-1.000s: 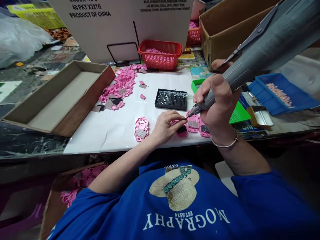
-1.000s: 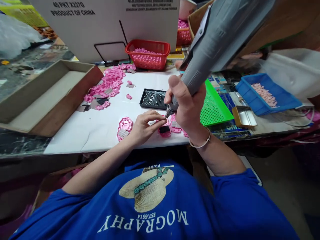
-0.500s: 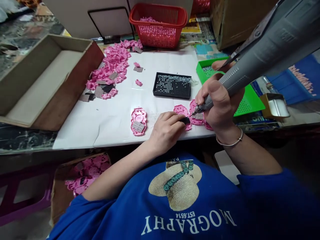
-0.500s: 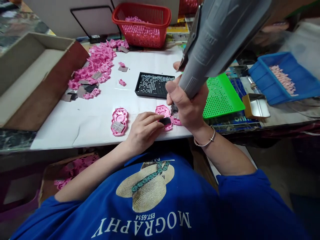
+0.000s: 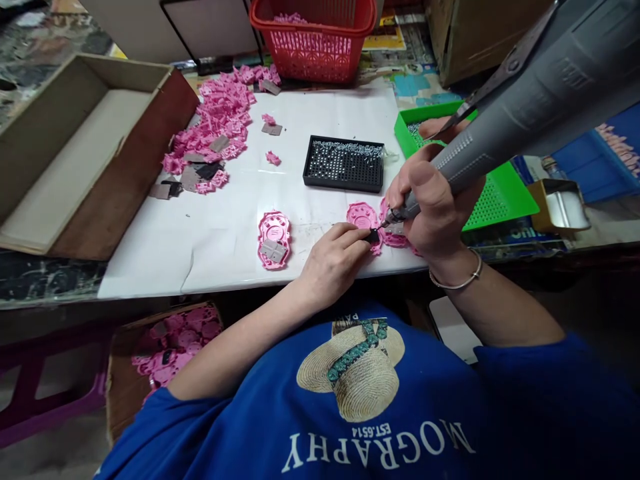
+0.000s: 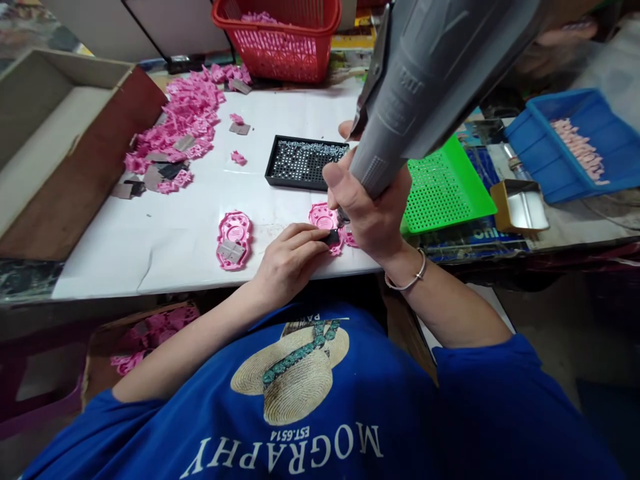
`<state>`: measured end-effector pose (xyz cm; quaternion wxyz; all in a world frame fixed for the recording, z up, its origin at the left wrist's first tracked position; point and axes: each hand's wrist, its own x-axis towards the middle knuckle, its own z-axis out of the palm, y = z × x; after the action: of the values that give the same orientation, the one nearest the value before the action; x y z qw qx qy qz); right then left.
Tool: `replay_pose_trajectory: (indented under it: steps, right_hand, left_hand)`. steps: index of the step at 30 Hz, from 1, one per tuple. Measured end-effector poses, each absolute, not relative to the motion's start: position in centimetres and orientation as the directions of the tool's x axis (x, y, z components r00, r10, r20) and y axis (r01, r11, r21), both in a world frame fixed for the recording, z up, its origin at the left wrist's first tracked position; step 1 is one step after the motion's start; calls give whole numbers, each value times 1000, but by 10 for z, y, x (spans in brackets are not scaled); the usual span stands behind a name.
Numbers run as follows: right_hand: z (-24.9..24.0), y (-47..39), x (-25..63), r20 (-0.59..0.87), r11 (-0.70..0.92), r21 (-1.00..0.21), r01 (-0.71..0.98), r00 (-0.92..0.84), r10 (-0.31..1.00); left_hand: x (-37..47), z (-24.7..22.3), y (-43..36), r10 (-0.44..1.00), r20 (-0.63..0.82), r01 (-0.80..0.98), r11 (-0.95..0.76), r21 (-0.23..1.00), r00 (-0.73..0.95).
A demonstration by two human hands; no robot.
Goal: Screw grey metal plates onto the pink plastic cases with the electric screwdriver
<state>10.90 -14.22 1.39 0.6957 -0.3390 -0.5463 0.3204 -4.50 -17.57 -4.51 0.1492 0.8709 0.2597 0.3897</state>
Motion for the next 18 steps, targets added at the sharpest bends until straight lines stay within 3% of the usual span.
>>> replay_pose_trajectory:
  steps: [18]
  right_hand:
    - [15,-139,108,505,516,-856,-8,200,840]
  left_hand:
    - [-46,-47,-173,547,595,334,-835,437,589]
